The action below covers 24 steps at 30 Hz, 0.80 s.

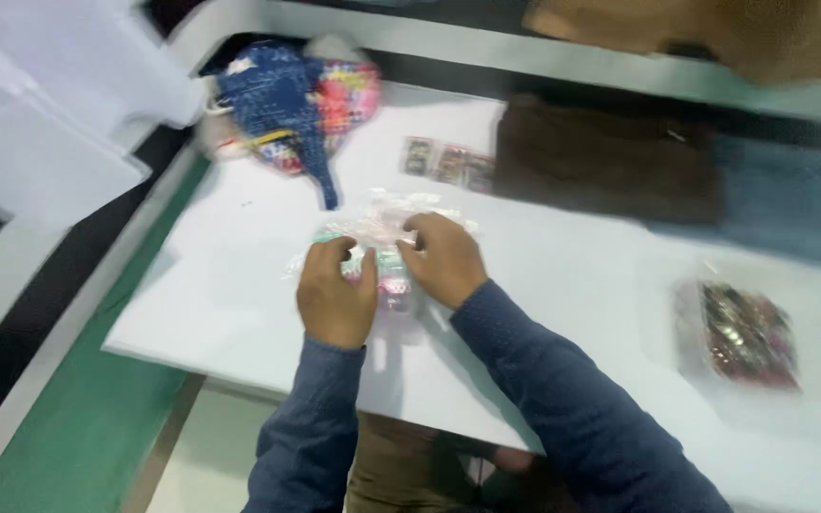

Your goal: Sorting small decorative buttons and beads on a work table

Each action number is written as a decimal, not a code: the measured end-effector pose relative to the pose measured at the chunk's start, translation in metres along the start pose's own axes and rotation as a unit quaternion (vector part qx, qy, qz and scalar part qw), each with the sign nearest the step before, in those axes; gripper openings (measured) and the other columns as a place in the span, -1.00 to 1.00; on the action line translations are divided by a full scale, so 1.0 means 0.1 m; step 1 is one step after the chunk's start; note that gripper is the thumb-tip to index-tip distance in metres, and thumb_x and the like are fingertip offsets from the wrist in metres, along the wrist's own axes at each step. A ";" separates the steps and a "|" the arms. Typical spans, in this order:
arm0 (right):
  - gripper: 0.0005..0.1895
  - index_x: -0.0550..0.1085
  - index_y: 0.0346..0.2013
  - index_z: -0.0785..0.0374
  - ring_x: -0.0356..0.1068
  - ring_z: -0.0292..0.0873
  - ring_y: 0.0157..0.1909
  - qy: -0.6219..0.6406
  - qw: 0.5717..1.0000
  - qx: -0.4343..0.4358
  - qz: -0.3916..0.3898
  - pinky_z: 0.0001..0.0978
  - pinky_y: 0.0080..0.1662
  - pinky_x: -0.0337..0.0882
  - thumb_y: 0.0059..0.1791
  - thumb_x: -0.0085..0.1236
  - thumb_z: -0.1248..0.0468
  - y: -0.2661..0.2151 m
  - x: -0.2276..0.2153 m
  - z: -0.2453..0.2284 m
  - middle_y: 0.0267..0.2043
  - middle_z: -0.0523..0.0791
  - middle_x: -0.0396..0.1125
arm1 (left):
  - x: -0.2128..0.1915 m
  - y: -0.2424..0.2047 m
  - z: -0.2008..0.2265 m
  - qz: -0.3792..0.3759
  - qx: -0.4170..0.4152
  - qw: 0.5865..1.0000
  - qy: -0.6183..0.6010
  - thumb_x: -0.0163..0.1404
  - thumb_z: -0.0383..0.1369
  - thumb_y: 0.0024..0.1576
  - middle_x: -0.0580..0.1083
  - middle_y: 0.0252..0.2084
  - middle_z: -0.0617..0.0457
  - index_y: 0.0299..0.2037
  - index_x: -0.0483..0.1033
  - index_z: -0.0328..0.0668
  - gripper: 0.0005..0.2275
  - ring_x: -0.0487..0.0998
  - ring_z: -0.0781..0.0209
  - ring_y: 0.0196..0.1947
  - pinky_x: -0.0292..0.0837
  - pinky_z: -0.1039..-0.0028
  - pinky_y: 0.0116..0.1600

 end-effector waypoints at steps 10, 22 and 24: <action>-0.74 0.56 -0.08 0.17 0.50 0.03 -0.14 -0.071 0.986 0.146 0.025 -0.10 -0.12 0.53 -0.04 0.18 0.19 -0.81 -1.35 1.25 -0.32 -0.10 0.45 | 1.44 -0.32 1.64 -0.192 0.114 0.968 -0.117 0.16 -0.25 0.13 0.50 -0.35 0.02 -0.17 0.58 -0.18 -0.80 0.61 0.07 -0.36 0.54 0.28 -0.25; -0.81 0.57 -0.12 0.17 0.49 0.20 -0.10 -0.181 0.941 0.268 0.099 0.06 -0.13 0.51 -0.02 0.14 0.32 -1.94 -2.76 2.44 -0.24 0.02 0.44 | 2.48 -1.08 3.42 -0.345 0.355 0.857 -0.143 0.18 -0.47 0.04 0.57 -0.25 -0.05 -0.12 0.63 -0.21 -0.80 0.60 -0.04 -0.11 0.49 0.25 0.03; -0.78 0.59 -0.08 0.23 0.52 0.13 -0.10 -0.170 0.931 0.317 0.062 0.00 -0.12 0.54 0.00 0.14 0.34 -2.11 -2.91 2.58 -0.23 0.01 0.48 | 2.81 -1.29 3.53 -0.395 0.409 0.821 -0.048 0.20 -0.39 -0.01 0.55 -0.32 -0.03 -0.12 0.62 -0.19 -0.76 0.57 -0.02 -0.19 0.44 0.24 0.00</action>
Point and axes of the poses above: each hand's wrist, its own y-axis towards the middle knuckle, its own x-axis out of the palm, z = x × y, the point moved 8 cm from there along y, towards the middle knuckle
